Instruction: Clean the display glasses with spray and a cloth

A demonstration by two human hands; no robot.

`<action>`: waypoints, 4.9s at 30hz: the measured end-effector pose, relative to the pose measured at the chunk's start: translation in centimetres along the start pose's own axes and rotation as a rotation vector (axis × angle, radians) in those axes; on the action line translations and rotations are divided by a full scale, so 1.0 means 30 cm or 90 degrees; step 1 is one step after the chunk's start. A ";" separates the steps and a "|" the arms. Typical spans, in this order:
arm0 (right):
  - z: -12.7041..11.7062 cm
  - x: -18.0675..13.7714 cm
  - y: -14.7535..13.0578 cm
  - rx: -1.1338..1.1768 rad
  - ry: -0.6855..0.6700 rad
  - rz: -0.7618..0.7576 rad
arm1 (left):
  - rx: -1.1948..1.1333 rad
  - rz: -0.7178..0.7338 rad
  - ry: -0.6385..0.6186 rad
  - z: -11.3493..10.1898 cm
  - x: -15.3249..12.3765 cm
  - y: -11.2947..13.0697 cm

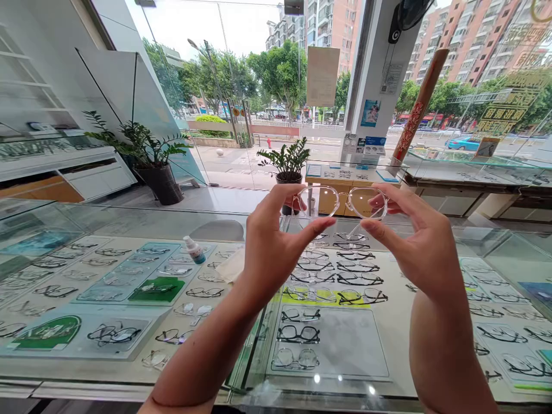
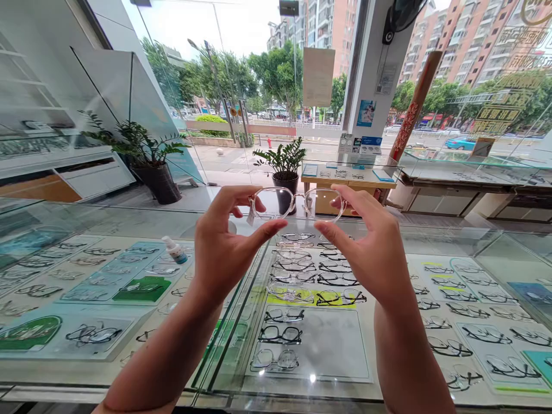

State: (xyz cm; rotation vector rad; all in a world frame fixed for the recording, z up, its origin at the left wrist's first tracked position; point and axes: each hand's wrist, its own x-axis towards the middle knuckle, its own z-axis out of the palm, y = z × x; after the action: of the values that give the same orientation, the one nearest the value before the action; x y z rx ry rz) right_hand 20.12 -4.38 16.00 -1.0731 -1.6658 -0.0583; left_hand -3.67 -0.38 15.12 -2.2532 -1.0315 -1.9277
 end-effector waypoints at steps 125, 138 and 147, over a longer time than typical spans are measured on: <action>0.025 0.015 0.008 0.055 -0.109 -0.043 | 0.096 0.246 -0.091 0.012 0.002 -0.022; 0.019 0.017 0.041 0.253 -0.228 0.058 | -0.185 0.117 -0.172 0.025 -0.006 -0.012; 0.062 0.018 0.026 0.190 -0.019 0.031 | -0.084 0.145 0.114 0.078 -0.037 0.012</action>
State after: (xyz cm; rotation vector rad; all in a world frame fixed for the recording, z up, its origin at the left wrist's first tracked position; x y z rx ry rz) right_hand 19.25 -2.61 15.32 -0.8897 -1.6141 0.2314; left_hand -1.47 -0.23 13.71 -2.1018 -0.6154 -2.1018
